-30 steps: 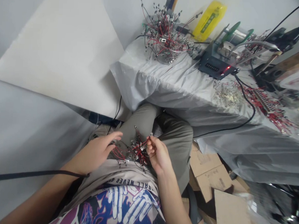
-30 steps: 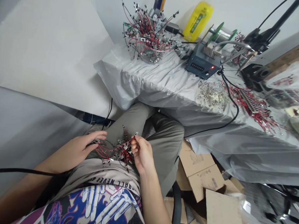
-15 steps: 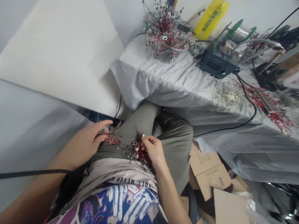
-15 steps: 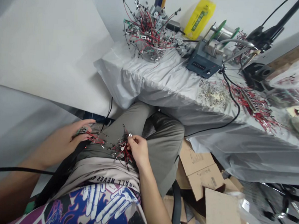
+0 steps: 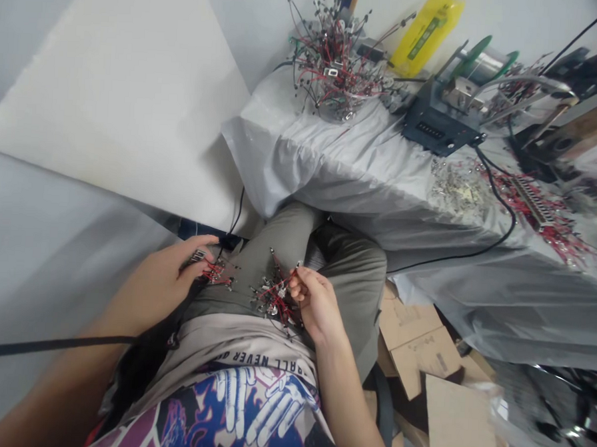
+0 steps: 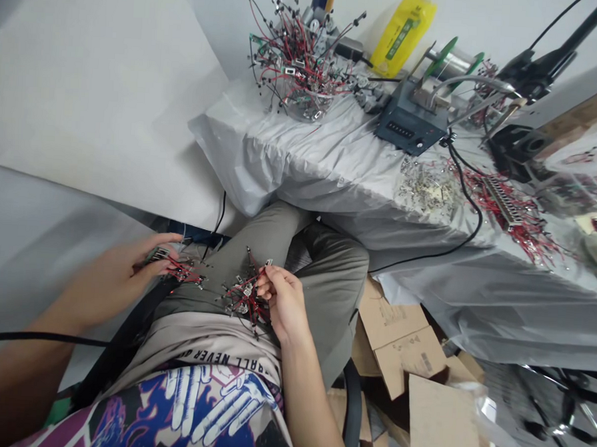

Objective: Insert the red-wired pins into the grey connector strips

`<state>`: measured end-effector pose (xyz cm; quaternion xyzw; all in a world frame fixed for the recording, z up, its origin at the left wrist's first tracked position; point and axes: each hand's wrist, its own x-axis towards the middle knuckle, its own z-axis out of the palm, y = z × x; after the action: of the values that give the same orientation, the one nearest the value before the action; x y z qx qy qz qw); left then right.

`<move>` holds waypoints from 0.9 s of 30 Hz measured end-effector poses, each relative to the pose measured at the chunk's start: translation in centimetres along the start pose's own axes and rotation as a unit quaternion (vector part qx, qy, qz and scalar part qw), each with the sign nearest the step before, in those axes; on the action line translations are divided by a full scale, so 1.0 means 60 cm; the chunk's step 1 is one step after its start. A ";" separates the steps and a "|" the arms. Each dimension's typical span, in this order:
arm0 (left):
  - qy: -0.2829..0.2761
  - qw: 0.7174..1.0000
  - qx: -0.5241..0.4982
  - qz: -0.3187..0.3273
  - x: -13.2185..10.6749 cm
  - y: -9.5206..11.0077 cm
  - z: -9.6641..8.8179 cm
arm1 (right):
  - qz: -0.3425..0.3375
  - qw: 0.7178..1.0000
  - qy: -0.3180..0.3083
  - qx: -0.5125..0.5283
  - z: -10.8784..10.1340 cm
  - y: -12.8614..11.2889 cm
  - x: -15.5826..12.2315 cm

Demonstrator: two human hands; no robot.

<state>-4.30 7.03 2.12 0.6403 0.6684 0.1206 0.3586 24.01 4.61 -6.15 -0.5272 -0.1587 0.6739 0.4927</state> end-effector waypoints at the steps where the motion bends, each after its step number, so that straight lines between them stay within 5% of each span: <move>1: 0.000 1.000 -0.004 0.000 0.000 0.000 0.001 | 0.010 1.000 0.000 0.017 0.000 -0.001 0.000; 17: -0.016 1.000 0.003 -0.002 0.002 -0.002 0.003 | 0.013 0.998 0.000 0.066 -0.011 -0.005 0.000; 27: -0.033 0.993 -0.015 0.115 0.004 -0.003 0.017 | -0.017 0.999 -0.020 0.029 0.019 -0.040 -0.042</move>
<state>-3.78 6.95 1.20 0.7111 0.5765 0.1494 0.3738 24.11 3.98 -2.54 -0.4962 -0.1579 0.6800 0.5162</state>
